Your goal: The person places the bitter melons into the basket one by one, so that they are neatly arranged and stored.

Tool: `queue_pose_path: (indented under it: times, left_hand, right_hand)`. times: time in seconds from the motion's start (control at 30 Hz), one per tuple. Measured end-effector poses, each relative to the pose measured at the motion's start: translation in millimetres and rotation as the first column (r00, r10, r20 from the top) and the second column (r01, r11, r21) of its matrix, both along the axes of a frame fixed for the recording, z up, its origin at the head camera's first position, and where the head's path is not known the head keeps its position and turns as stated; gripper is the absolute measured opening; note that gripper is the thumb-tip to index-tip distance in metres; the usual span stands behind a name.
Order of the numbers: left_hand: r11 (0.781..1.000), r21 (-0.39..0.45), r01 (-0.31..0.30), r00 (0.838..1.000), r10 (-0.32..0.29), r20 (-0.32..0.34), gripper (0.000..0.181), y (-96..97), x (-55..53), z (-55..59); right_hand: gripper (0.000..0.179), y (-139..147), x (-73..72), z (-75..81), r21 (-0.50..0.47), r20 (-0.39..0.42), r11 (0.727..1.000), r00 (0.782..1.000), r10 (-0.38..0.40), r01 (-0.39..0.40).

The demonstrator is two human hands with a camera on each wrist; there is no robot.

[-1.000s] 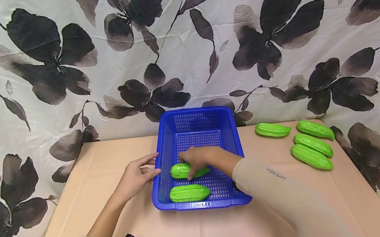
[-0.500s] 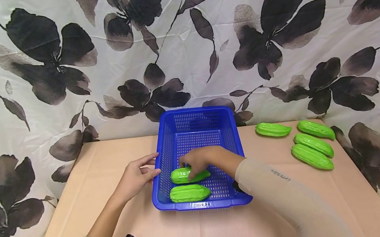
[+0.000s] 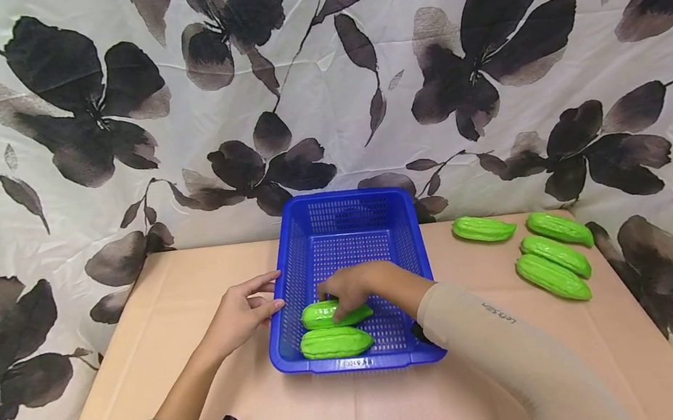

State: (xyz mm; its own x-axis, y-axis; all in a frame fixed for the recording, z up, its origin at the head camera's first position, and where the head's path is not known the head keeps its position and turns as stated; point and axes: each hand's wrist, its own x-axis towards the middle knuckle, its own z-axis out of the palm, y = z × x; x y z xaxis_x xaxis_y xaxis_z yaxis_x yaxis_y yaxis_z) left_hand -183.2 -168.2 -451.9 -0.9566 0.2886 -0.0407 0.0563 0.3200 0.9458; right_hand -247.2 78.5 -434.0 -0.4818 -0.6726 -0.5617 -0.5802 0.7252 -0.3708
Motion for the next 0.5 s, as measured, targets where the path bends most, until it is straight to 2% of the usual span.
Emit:
queue_pose_path:
  times: [0.5]
  left_hand:
    - [1.000, 0.006, 0.003, 1.000, -0.003, 0.000, 0.057, -0.8, 0.9, -0.9]
  right_hand:
    - [0.054, -0.6, 2.4, -1.8, -0.007, -0.007, 1.000, 1.000, -0.022, 0.022]
